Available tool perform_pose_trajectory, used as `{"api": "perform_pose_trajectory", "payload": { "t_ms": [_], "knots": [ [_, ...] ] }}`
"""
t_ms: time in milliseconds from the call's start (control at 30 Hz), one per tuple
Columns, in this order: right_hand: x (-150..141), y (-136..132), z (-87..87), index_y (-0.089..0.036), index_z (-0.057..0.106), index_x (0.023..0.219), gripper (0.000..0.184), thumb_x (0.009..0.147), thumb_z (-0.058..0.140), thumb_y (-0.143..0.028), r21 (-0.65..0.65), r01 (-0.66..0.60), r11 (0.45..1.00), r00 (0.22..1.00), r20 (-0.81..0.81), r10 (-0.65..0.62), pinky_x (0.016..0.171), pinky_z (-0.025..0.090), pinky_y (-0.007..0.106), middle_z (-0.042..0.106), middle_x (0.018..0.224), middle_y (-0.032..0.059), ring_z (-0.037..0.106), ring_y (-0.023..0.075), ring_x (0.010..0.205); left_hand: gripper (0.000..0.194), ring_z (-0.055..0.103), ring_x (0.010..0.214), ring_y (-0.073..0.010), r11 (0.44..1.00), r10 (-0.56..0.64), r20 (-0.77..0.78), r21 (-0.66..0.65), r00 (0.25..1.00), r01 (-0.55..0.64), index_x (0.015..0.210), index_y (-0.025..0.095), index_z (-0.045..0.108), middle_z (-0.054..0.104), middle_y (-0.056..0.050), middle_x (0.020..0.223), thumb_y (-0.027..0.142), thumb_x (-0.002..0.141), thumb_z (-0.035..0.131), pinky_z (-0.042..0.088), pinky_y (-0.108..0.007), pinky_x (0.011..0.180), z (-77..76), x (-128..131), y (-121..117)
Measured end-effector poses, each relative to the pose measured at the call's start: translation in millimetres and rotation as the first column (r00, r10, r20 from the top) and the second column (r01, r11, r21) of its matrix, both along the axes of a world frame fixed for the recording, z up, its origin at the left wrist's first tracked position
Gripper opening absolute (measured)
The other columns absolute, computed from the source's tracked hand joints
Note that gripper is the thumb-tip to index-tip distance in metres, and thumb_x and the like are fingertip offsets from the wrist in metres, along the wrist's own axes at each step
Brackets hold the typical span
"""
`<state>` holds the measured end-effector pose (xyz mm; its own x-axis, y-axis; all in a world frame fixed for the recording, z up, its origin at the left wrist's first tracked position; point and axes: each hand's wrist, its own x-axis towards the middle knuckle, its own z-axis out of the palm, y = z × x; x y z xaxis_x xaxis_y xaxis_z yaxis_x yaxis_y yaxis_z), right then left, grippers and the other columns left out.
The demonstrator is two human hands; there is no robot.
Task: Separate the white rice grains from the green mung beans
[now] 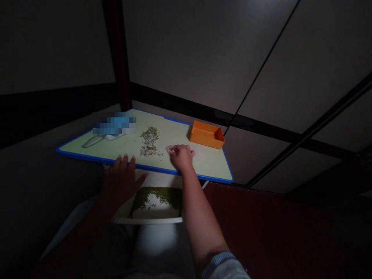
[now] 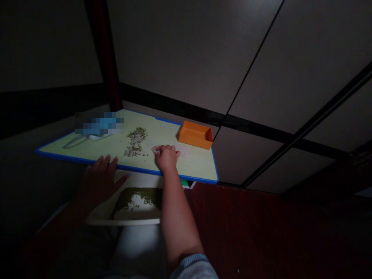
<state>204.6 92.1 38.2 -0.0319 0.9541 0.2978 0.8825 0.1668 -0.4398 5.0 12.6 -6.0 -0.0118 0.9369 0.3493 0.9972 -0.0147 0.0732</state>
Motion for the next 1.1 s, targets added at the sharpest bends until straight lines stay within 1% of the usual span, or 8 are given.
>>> {"api": "perform_pose_trajectory", "payload": {
  "t_ms": [300,567,733,833,900,967,1033,1100],
  "knots": [
    [7,0,1.7,-0.025,0.071,0.103,0.023,0.087,0.054,-0.025,-0.029,0.116,0.993,0.992,-0.035,-0.117,0.094,0.033,0.048,0.067,0.115,0.0081,0.048,0.0273,0.113,0.077,0.029,0.144,-0.042,1.0,-0.015,0.009,0.013,1.0,0.015,0.14,0.002,0.037,0.038,-0.029,0.151,0.055,0.085,0.026,0.03,-0.06,0.11,-2.8,-1,1],
    [16,1,2.0,-0.025,0.072,0.1,0.025,0.085,0.051,-0.022,-0.043,0.248,0.968,0.966,-0.067,-0.251,0.093,0.032,0.051,0.066,0.116,0.0096,0.048,0.0298,0.114,0.077,0.029,0.144,-0.0419,1.0,-0.018,0.021,0.012,1.0,0.018,0.141,0.003,0.036,0.037,-0.029,0.151,0.055,0.085,0.024,0.031,-0.061,0.109,-2.9,-1,1],
    [19,-2,3.1,-0.025,0.072,0.098,0.028,0.085,0.048,-0.018,-0.019,0.321,0.947,0.943,-0.089,-0.321,0.092,0.032,0.052,0.066,0.115,0.0115,0.048,0.0306,0.112,0.078,0.029,0.144,-0.0427,1.0,-0.025,0.026,0.018,0.999,0.024,0.14,0.002,0.037,0.037,-0.029,0.151,0.055,0.085,0.025,0.03,-0.062,0.109,-2.5,-1,1],
    [19,-3,2.7,-0.025,0.071,0.101,0.027,0.086,0.049,-0.021,0.022,0.331,0.943,0.938,-0.117,-0.326,0.093,0.031,0.053,0.066,0.115,0.0113,0.049,0.0308,0.112,0.077,0.029,0.144,-0.0428,0.999,-0.025,0.029,0.025,0.999,0.025,0.14,0.002,0.036,0.037,-0.03,0.151,0.055,0.085,0.025,0.03,-0.063,0.109,-2.8,-1,2],
    [18,-2,1.9,-0.025,0.071,0.1,0.025,0.089,0.049,-0.026,0.064,0.313,0.947,0.942,-0.146,-0.302,0.094,0.03,0.052,0.067,0.115,0.01,0.049,0.0299,0.113,0.077,0.029,0.143,-0.0428,0.999,-0.024,0.032,0.026,0.999,0.023,0.14,0.002,0.037,0.037,-0.03,0.151,0.055,0.085,0.025,0.031,-0.063,0.109,-2.7,0,1],
    [16,-1,0.8,-0.023,0.071,0.098,0.024,0.091,0.049,-0.029,0.104,0.244,0.964,0.958,-0.179,-0.223,0.095,0.032,0.047,0.068,0.112,0.008,0.051,0.0271,0.112,0.077,0.03,0.143,-0.0427,0.999,-0.021,0.035,0.027,0.999,0.02,0.14,0.003,0.037,0.037,-0.03,0.151,0.055,0.085,0.026,0.031,-0.062,0.109,-2.0,0,1],
    [13,1,-0.8,-0.022,0.072,0.094,0.023,0.093,0.05,-0.03,0.135,0.076,0.988,0.978,-0.202,-0.048,0.094,0.035,0.039,0.07,0.106,0.0058,0.053,0.0224,0.109,0.077,0.03,0.143,-0.0424,0.999,-0.021,0.037,0.029,0.999,0.02,0.14,0.003,0.037,0.037,-0.029,0.151,0.055,0.085,0.026,0.031,-0.063,0.108,-1.2,0,0],
    [9,2,-2.6,-0.021,0.073,0.091,0.019,0.091,0.054,-0.027,0.155,-0.135,0.979,0.964,-0.21,0.166,0.092,0.038,0.031,0.072,0.099,0.0039,0.056,0.0179,0.103,0.076,0.029,0.144,-0.0422,0.999,-0.026,0.038,0.029,0.999,0.025,0.14,0.003,0.037,0.037,-0.029,0.151,0.055,0.085,0.026,0.031,-0.063,0.109,-0.9,0,-1]
  ]
}}
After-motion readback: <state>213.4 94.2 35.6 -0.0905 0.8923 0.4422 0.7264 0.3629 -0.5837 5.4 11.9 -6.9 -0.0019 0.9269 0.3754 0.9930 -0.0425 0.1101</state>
